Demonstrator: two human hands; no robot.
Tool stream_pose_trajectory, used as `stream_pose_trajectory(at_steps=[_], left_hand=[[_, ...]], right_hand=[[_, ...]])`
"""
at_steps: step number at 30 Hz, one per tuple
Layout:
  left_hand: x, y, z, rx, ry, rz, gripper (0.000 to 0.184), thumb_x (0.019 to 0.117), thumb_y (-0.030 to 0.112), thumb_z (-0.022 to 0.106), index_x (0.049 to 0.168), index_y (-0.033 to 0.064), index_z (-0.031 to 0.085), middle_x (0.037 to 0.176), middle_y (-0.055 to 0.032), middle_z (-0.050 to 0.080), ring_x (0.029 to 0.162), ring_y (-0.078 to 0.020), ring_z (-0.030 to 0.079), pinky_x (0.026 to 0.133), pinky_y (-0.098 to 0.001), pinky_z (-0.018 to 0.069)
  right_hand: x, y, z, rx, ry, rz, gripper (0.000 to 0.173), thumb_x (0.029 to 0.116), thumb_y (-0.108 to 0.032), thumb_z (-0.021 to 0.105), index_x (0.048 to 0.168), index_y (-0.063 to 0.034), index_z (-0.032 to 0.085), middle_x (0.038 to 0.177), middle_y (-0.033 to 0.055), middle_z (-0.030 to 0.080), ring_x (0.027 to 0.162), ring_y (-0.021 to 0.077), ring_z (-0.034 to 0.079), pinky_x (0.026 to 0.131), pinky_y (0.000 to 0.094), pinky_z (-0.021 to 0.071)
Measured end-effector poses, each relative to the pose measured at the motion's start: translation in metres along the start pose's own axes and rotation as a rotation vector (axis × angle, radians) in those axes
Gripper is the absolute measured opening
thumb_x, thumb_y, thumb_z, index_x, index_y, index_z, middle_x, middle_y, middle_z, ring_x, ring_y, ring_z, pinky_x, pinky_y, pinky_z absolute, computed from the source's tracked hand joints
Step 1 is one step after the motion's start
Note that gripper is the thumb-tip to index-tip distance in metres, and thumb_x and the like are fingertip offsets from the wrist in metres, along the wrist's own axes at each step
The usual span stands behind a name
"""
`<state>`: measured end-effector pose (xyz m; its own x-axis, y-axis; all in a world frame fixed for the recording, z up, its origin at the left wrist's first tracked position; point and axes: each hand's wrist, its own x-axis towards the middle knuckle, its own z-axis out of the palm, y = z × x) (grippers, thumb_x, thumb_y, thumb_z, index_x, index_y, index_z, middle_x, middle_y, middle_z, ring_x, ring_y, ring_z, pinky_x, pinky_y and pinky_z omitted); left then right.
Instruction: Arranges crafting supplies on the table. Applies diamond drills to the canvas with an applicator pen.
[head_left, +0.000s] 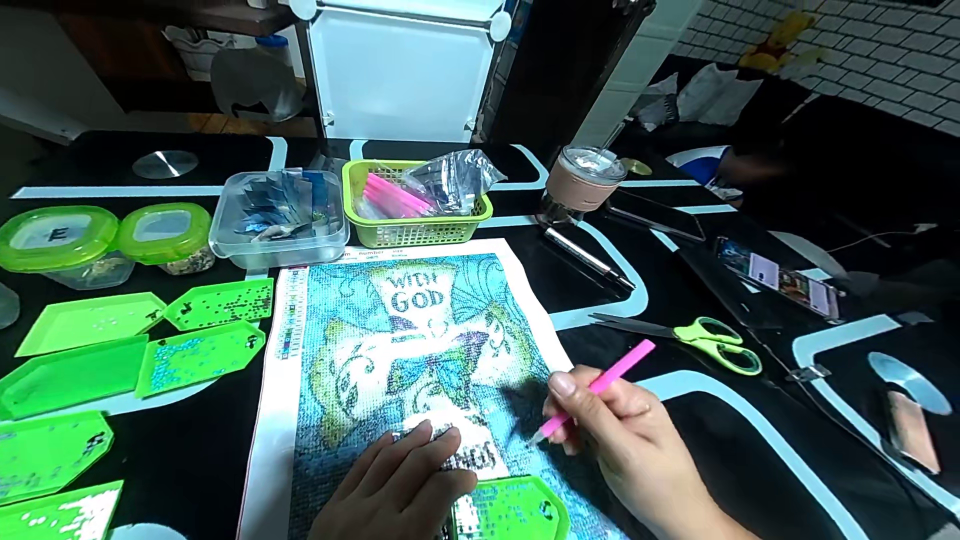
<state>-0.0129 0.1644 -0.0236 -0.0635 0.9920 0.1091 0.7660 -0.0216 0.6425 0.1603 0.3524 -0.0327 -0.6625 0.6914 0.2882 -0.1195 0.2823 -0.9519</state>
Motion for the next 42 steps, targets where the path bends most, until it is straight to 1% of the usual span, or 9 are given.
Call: stream_pose_trajectory(at_steps=[2, 6, 11, 13, 19, 26, 37, 39, 42], left_hand=[[0.001, 0.001, -0.001, -0.004, -0.007, -0.006, 0.042, 0.0934, 0.038, 0.072, 0.125, 0.0101, 0.071, 0.145, -0.0132, 0.062, 0.139, -0.0376, 0.053, 0.115, -0.0562, 0.0383], [0.0, 0.0, -0.001, 0.007, -0.007, -0.001, 0.042, 0.0934, 0.038, 0.072, 0.125, 0.0101, 0.071, 0.144, -0.0135, 0.062, 0.139, -0.0378, 0.053, 0.115, -0.0553, 0.038], [-0.001, 0.0, -0.001, 0.007, -0.005, 0.004, 0.042, 0.0944, 0.039, 0.071, 0.125, 0.0105, 0.071, 0.145, -0.0132, 0.062, 0.139, -0.0373, 0.053, 0.115, -0.0547, 0.038], [-0.001, -0.001, 0.001, 0.008, 0.008, 0.008, 0.042, 0.0941, 0.039, 0.071, 0.124, 0.0104, 0.071, 0.144, -0.0135, 0.062, 0.138, -0.0371, 0.053, 0.115, -0.0547, 0.0385], [-0.001, 0.0, 0.0, 0.018, 0.008, 0.005, 0.042, 0.0944, 0.04, 0.071, 0.124, 0.0108, 0.071, 0.144, -0.0129, 0.062, 0.138, -0.0365, 0.053, 0.115, -0.0544, 0.0388], [-0.001, 0.0, 0.001, 0.008, 0.006, 0.001, 0.041, 0.0945, 0.039, 0.071, 0.124, 0.0105, 0.071, 0.145, -0.0126, 0.061, 0.139, -0.0367, 0.053, 0.115, -0.0542, 0.0381], [-0.001, 0.0, 0.001, 0.01, 0.012, 0.007, 0.041, 0.0948, 0.039, 0.07, 0.124, 0.0106, 0.071, 0.145, -0.0131, 0.061, 0.139, -0.0367, 0.053, 0.115, -0.0539, 0.0385], [-0.001, -0.001, 0.001, 0.011, 0.013, 0.008, 0.04, 0.0949, 0.039, 0.07, 0.124, 0.0108, 0.07, 0.145, -0.0127, 0.062, 0.139, -0.0367, 0.053, 0.115, -0.0539, 0.0386], [-0.001, -0.001, 0.001, 0.017, 0.017, 0.016, 0.041, 0.0944, 0.039, 0.071, 0.124, 0.0114, 0.071, 0.145, -0.012, 0.062, 0.139, -0.0366, 0.053, 0.115, -0.0545, 0.0391]], right_hand=[[0.004, 0.002, -0.005, -0.045, -0.003, 0.007, 0.025, 0.1056, -0.025, 0.058, 0.086, -0.0151, 0.071, 0.076, -0.0078, 0.07, 0.065, -0.0018, 0.065, 0.059, 0.0135, 0.0541], [0.003, 0.008, -0.005, -0.067, -0.082, -0.085, 0.025, 0.1069, -0.022, 0.057, 0.088, -0.0106, 0.069, 0.076, -0.0063, 0.068, 0.068, -0.0017, 0.064, 0.061, 0.0142, 0.0543], [-0.001, 0.012, 0.002, -0.082, -0.118, -0.163, 0.025, 0.1075, -0.019, 0.055, 0.089, -0.0069, 0.066, 0.075, -0.0051, 0.067, 0.069, -0.0036, 0.063, 0.062, 0.0122, 0.0528], [-0.002, 0.012, 0.003, -0.1, -0.121, -0.186, 0.026, 0.1077, -0.019, 0.055, 0.088, -0.0067, 0.066, 0.075, -0.0047, 0.066, 0.069, -0.0038, 0.063, 0.062, 0.0118, 0.0526], [-0.002, 0.015, 0.006, -0.252, -0.131, -0.271, 0.03, 0.1081, -0.022, 0.055, 0.087, -0.003, 0.064, 0.071, -0.0001, 0.062, 0.065, -0.0028, 0.058, 0.059, 0.012, 0.0477], [-0.001, 0.016, 0.006, -0.266, -0.139, -0.277, 0.03, 0.1077, -0.021, 0.056, 0.086, -0.0024, 0.064, 0.069, 0.0005, 0.061, 0.063, -0.0022, 0.057, 0.058, 0.0123, 0.0468], [-0.002, 0.014, 0.007, -0.396, -0.166, -0.314, 0.032, 0.1084, -0.023, 0.054, 0.086, -0.002, 0.063, 0.071, 0.0042, 0.062, 0.064, 0.0011, 0.059, 0.06, 0.0137, 0.0478], [-0.001, 0.011, 0.004, -0.352, -0.182, -0.259, 0.032, 0.1078, -0.023, 0.055, 0.086, -0.0023, 0.065, 0.071, 0.002, 0.064, 0.065, -0.0005, 0.06, 0.059, 0.0131, 0.0491], [0.001, 0.003, -0.002, -0.182, -0.191, -0.14, 0.027, 0.1069, -0.021, 0.057, 0.088, -0.0051, 0.069, 0.075, -0.0025, 0.069, 0.067, -0.0011, 0.064, 0.06, 0.0146, 0.054]])
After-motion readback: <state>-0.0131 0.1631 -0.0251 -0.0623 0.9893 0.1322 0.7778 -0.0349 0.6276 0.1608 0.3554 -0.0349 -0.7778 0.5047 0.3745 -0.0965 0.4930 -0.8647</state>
